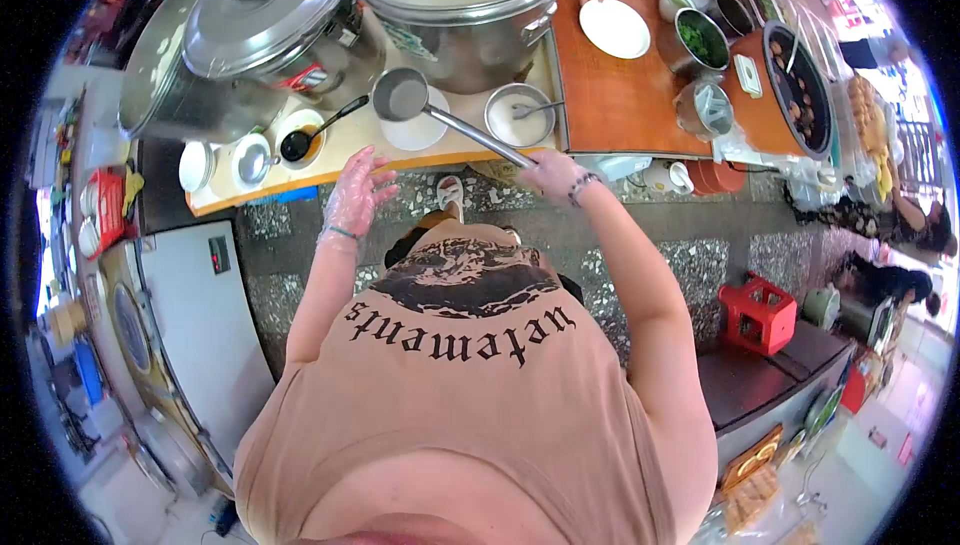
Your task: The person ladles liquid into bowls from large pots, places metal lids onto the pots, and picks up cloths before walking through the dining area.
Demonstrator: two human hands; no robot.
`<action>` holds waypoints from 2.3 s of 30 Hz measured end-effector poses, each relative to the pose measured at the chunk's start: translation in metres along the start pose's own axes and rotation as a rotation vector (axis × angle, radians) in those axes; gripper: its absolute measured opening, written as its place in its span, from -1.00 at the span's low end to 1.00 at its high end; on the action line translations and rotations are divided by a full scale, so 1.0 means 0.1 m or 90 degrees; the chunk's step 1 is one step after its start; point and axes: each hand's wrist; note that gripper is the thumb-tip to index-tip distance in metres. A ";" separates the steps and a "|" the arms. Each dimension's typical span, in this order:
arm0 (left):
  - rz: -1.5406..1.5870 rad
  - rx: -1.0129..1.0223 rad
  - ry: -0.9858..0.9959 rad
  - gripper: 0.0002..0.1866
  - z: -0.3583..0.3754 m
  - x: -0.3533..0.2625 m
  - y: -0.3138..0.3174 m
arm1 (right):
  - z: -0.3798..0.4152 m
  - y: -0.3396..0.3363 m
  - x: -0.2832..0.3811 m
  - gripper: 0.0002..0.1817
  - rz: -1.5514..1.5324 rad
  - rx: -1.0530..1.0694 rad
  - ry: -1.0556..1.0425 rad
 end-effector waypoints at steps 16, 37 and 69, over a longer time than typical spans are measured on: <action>-0.051 0.096 0.024 -0.55 -1.16 -1.20 -0.37 | -1.85 -0.76 -1.23 -0.71 -0.468 -0.300 0.167; 0.036 -0.263 0.409 -0.58 -2.29 -2.79 -0.37 | -1.82 -0.53 -0.50 -0.29 -1.158 -0.445 0.080; -0.422 0.138 0.011 -0.78 -3.37 -2.24 2.62 | -0.59 -1.58 1.31 -0.71 -0.870 -0.454 -0.274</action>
Point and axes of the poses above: each hand's wrist, its own z-axis away from the middle knuckle, its own y-axis out of the palm, x = y × z, and after that the axes turned 1 degree about x, right-handed
